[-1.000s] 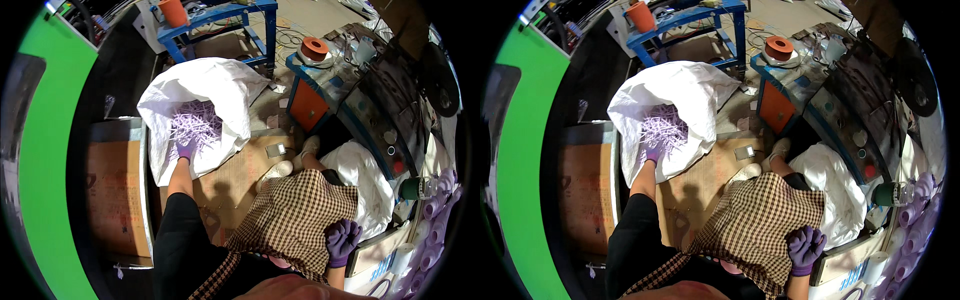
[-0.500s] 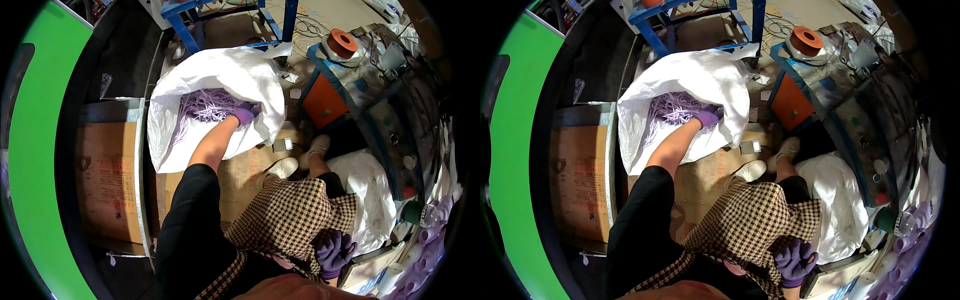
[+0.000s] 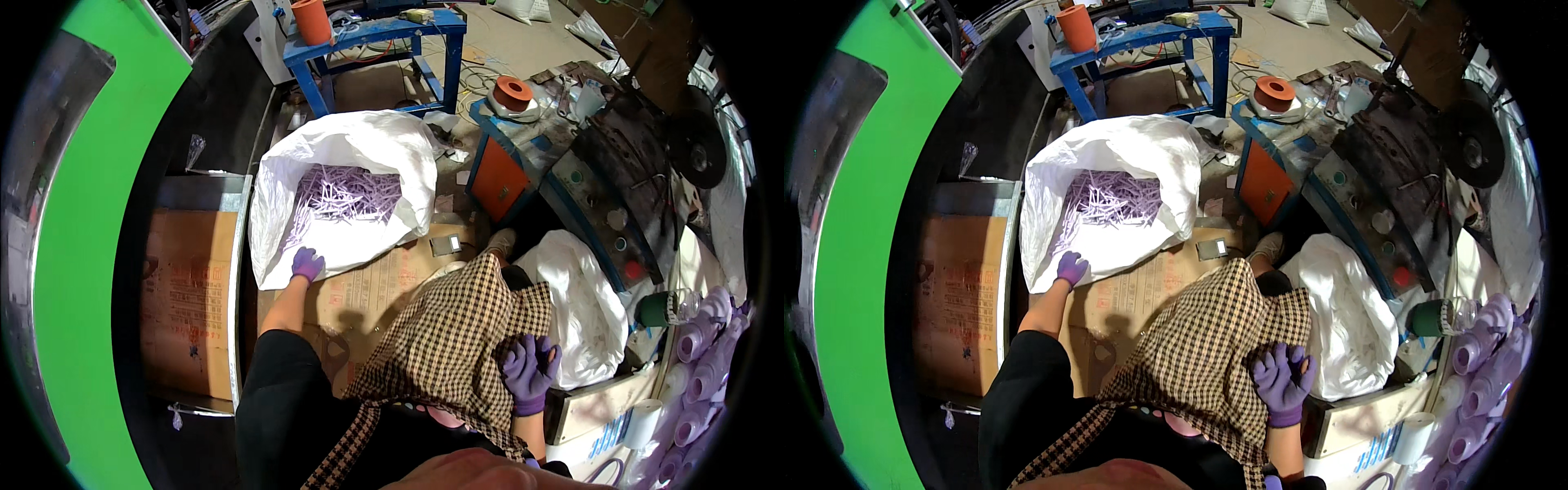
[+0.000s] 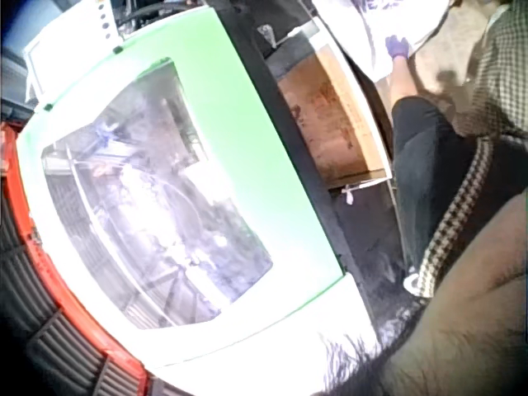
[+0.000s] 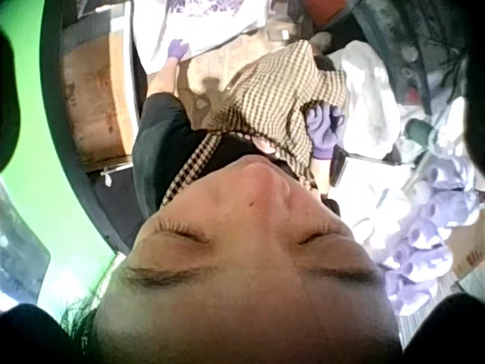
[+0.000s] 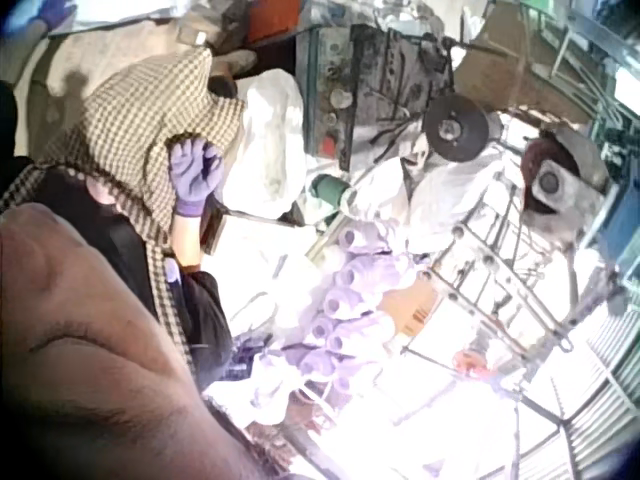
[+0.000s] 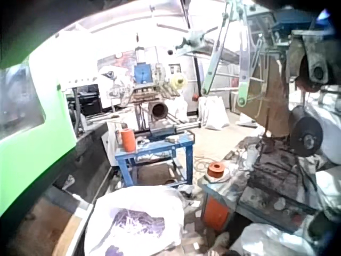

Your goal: The person assembles purple water bottles by attaching handles and lids. They pick up a bottle, attach a handle, place the bottle on a machine, retrieve a lid, and screw it onto the bottle. The person repeats this process for multiple bottles, placing finished units on a nearby table.

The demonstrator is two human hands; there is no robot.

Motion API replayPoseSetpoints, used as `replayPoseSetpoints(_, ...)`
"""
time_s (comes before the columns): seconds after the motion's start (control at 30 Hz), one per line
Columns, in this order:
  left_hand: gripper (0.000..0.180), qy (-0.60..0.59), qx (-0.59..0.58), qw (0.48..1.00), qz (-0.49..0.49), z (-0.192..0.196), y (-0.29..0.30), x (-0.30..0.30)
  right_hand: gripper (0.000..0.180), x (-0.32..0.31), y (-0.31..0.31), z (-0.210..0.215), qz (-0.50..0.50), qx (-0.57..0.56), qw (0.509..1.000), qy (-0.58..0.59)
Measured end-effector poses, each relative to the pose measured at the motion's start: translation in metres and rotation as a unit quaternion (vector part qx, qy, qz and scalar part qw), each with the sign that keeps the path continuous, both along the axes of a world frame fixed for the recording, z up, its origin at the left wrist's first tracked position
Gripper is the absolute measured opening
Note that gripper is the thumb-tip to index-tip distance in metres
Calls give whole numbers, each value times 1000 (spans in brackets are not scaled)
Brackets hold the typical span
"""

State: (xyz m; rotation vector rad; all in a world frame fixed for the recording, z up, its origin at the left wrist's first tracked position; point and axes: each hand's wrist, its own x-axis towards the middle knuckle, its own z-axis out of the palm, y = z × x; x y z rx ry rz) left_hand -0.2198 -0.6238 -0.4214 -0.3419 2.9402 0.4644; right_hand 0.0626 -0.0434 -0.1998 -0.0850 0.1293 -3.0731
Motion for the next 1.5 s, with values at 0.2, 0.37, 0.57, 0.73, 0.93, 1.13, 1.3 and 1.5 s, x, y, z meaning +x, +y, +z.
replayPoseSetpoints(0.2,27,129,118,985,2,-17,-5,166,36,2,-3,18,-30,55,998,-24)
replayPoseSetpoints(0.37,27,18,221,968,122,-36,-17,254,26,9,-6,26,-103,87,987,-91)
replayPoseSetpoints(0.57,28,88,296,940,141,-16,-8,262,22,12,-1,15,-104,78,991,42)
replayPoseSetpoints(0.73,40,275,163,932,172,19,-78,229,21,12,-4,16,-159,117,980,-22)
replayPoseSetpoints(0.93,41,338,150,853,369,42,-162,264,31,23,32,-14,-93,136,986,18)
replayPoseSetpoints(1.13,73,290,333,656,612,47,-276,350,42,11,32,-25,-63,105,988,90)
replayPoseSetpoints(1.3,58,191,636,490,565,49,-261,338,42,15,38,-9,-40,120,988,92)
replayPoseSetpoints(1.5,57,154,575,591,544,76,-271,283,27,-1,22,7,-104,123,986,-51)
